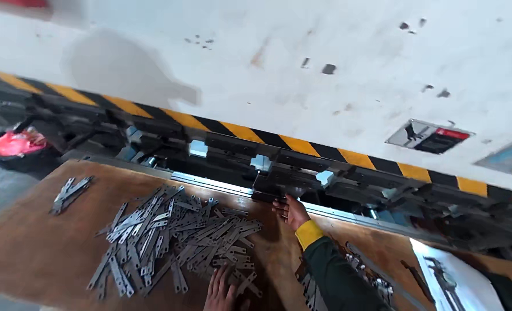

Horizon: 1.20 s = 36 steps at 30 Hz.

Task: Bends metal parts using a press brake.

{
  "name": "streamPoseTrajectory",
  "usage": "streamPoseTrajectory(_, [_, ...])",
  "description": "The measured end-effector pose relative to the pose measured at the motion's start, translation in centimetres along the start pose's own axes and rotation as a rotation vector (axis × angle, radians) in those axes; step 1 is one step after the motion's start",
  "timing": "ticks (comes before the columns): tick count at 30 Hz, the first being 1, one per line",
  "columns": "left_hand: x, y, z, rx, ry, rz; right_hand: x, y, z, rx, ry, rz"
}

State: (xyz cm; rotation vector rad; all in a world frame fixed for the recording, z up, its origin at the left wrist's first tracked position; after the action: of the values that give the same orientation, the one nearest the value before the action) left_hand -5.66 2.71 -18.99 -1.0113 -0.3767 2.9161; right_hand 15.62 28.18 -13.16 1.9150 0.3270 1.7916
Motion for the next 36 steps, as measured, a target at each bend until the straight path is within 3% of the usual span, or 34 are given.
streamPoseTrajectory(10, [0.2,0.1,-0.1,-0.083,0.003,-0.011,0.5,0.0,-0.5,-0.087,0.07,0.028])
streamPoseTrajectory(25, [0.1,-0.1,-0.3,-0.039,-0.017,-0.028,0.4,0.0,-0.3,-0.15,0.088,0.065])
streamPoseTrajectory(29, [-0.1,-0.1,-0.2,-0.02,-0.002,-0.046,0.2,0.4,1.7,-0.261,0.032,0.101])
streamPoseTrajectory(33, [-0.1,-0.2,0.0,-0.007,0.032,-0.064,-0.7,0.7,6.7,-0.42,-0.056,0.158])
streamPoseTrajectory(36, [0.0,-0.2,0.0,0.012,0.06,-0.058,-1.5,4.1,9.3,-0.418,-0.021,0.268])
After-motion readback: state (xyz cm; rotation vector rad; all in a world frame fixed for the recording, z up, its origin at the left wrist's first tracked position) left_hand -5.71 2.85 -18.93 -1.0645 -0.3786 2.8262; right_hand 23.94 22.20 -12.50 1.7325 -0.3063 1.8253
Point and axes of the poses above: each hand's wrist, its own y-axis away from the middle knuckle, its own z-axis out of the back of the hand, x = y × z, the point moved 8 cm from there along -y, towards the middle knuckle, and after that the axes turned 7 degrees about z, right-handed, at the moved point
